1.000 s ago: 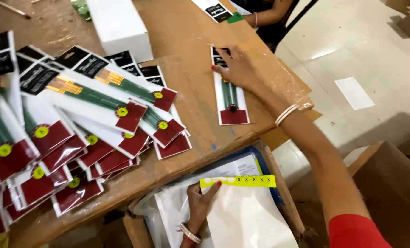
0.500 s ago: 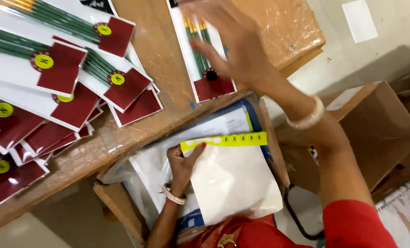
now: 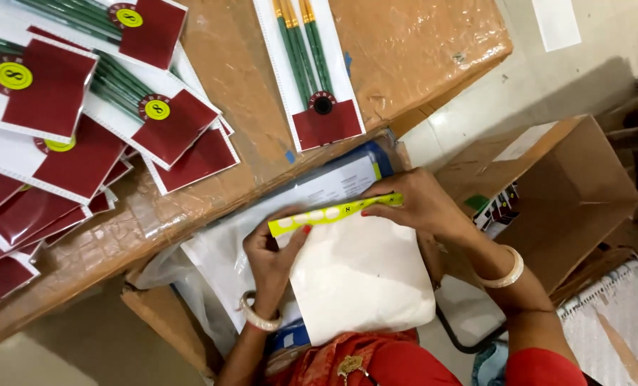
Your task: The person peels small circular labels from a yellow backing sheet and applies them to the circular cutouts on packaged paintbrushes before placing the labeled packages aside.
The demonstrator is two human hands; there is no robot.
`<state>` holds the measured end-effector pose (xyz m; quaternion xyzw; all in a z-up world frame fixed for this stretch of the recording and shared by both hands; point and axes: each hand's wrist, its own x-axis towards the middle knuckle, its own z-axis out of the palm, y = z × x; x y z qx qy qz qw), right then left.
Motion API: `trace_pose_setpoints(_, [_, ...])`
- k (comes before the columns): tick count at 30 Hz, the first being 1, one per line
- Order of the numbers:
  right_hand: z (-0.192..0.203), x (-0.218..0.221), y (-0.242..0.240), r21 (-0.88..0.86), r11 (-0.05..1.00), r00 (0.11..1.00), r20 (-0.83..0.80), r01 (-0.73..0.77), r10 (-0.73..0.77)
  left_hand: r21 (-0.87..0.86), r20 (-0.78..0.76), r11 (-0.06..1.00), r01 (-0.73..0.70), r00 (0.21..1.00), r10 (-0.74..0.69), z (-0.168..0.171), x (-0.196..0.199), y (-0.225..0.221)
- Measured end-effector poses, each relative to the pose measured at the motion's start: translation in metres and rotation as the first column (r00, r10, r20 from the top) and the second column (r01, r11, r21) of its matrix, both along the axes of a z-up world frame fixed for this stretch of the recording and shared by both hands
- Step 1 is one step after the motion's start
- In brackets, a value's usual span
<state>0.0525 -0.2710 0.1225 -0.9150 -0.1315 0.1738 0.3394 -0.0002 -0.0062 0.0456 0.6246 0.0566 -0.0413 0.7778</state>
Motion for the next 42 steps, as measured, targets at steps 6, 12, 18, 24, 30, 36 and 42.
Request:
trace_pose_setpoints(6, [0.014, -0.008, -0.003, 0.042, 0.999, 0.998, 0.054, 0.014, -0.017, 0.613, 0.427, 0.753, -0.24, 0.902, -0.06, 0.079, -0.002, 0.002])
trace_pose_setpoints(12, [0.021, -0.019, 0.008, 0.03, 0.994, 0.991, 0.088, -0.102, 0.099, 0.699, 0.297, 0.714, 0.043, 0.891, -0.344, 0.08, 0.009, -0.003])
trace_pose_setpoints(18, [0.029, -0.013, 0.014, -0.018, 0.992, 0.991, 0.036, -0.126, 0.126, 0.668, 0.012, 0.7, 0.254, 0.936, -0.351, 0.073, 0.014, 0.0])
trace_pose_setpoints(24, [0.057, -0.005, 0.029, 0.077, 0.968, 0.937, 0.283, -0.237, 0.207, 0.664, -0.029, 0.7, 0.265, 0.944, -0.329, 0.077, 0.018, 0.001])
trace_pose_setpoints(30, [0.043, -0.007, 0.045, 0.064, 0.953, 0.855, 0.462, -0.295, 0.234, 0.646, -0.066, 0.706, 0.29, 0.943, -0.326, 0.079, 0.017, 0.0])
trace_pose_setpoints(36, [0.035, -0.009, 0.047, 0.057, 0.96, 0.843, 0.496, -0.272, 0.21, 0.661, -0.043, 0.697, 0.277, 0.942, -0.334, 0.072, 0.015, 0.001])
trace_pose_setpoints(42, [0.029, -0.011, 0.048, 0.055, 0.939, 0.781, 0.573, -0.339, 0.248, 0.66, -0.019, 0.701, 0.269, 0.939, -0.343, 0.065, 0.012, 0.0])
